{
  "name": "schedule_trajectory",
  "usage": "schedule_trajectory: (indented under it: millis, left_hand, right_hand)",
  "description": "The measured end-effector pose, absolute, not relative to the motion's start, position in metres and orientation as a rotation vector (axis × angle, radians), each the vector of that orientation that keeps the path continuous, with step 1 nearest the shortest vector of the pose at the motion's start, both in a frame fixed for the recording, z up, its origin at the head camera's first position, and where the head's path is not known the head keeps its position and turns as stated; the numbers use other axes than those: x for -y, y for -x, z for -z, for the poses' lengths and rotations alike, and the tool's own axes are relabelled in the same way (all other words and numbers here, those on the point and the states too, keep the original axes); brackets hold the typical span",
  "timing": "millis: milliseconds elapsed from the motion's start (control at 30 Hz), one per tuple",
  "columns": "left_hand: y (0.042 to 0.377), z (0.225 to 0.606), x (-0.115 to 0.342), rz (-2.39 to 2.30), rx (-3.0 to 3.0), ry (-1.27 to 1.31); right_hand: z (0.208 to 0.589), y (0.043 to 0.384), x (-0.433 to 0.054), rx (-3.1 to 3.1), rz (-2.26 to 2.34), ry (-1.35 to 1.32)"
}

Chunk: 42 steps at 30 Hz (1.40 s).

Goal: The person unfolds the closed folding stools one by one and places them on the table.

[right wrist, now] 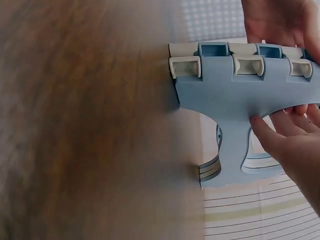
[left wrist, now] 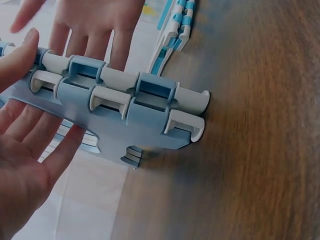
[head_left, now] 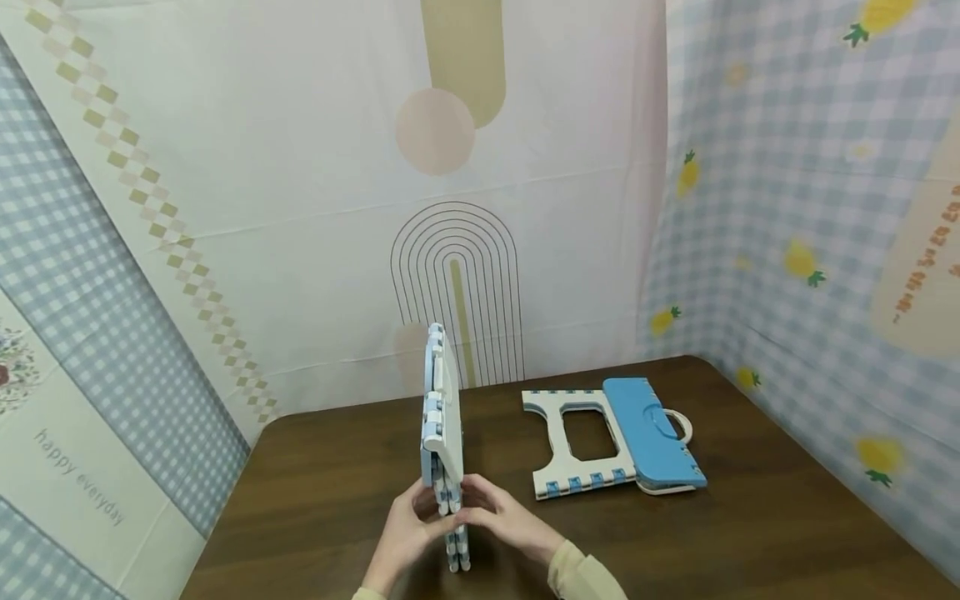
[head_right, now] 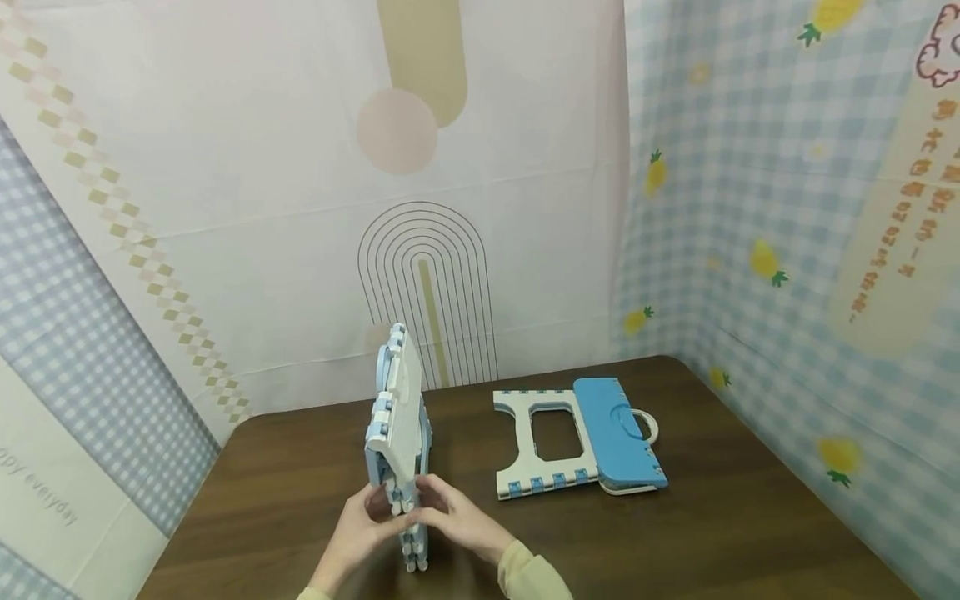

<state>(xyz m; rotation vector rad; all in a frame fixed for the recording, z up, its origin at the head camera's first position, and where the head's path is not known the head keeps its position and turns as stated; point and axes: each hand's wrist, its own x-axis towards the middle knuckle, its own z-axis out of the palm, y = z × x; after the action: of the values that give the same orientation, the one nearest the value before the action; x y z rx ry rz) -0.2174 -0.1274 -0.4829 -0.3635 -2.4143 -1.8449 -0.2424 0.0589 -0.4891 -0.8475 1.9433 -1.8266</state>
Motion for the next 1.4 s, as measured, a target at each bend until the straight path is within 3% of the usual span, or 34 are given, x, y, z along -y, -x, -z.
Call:
schedule_trajectory:
  millis: [333,833,1400]
  left_hand:
    - [0.216,0.478,0.125,1.793,2.421,0.372]
    - [0.214,0.477,0.141,1.933,2.489,0.492]
    - [0.206,0.461,0.171,1.673,2.547,0.343]
  right_hand:
    - [0.482,0.230,-0.047,-2.283,1.784,0.829]
    - [0.489,0.236,-0.065,-2.202,1.835,0.937]
    - [0.489,0.243,-0.070,-2.466,1.603,1.094]
